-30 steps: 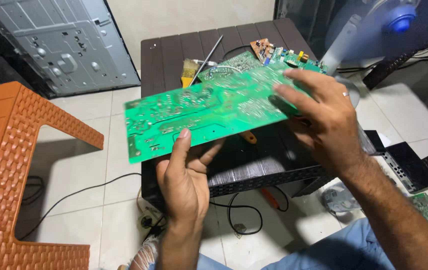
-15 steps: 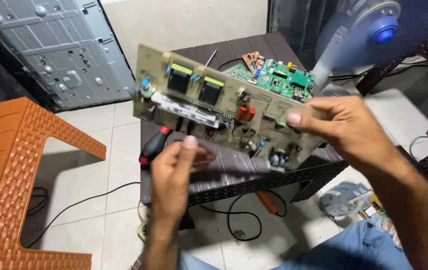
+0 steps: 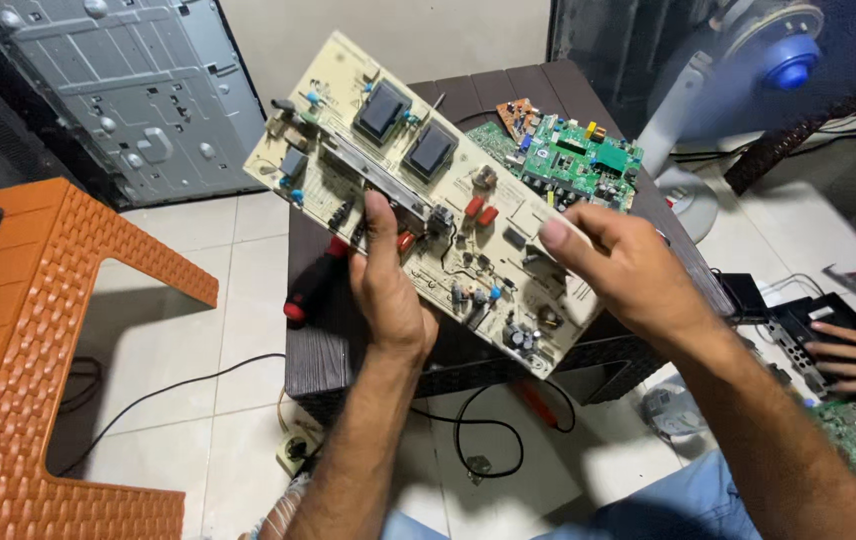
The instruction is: The person uses a soldering iron to work on the solder points of a green circuit board. They then use pliers to remove a small component from the board. Finally, they flip the board over to inspect the other side.
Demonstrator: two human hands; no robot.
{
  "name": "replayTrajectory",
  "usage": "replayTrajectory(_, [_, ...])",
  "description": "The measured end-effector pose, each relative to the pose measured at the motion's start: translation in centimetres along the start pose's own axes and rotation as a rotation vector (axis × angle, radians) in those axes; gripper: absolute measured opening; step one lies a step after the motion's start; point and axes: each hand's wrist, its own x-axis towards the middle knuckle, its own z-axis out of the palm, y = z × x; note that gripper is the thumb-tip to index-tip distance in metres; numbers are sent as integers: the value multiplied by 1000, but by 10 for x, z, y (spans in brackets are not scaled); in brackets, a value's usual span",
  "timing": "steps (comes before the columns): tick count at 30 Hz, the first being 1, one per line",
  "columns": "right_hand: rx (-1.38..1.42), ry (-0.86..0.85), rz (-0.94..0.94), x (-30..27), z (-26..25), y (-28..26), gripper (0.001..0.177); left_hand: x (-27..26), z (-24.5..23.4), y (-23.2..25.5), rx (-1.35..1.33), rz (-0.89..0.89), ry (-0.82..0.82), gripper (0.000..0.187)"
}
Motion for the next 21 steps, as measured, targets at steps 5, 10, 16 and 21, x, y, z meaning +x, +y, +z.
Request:
replayTrajectory(5, [-195, 34, 48, 19, 12, -8, 58, -15, 21, 10, -13, 106, -164, 56])
replayTrajectory(10, [216, -115, -31, 15, 24, -39, 29, -10, 10, -8, -10, 235, -271, 54])
replayTrajectory(16, [344, -176, 3, 16, 30, -21, 24, 6, -2, -22, 10, 206, -231, 64])
replayTrajectory(21, [255, -184, -24, 10, 27, -19, 30, 1, 12, -2, 10, 181, -209, 61])
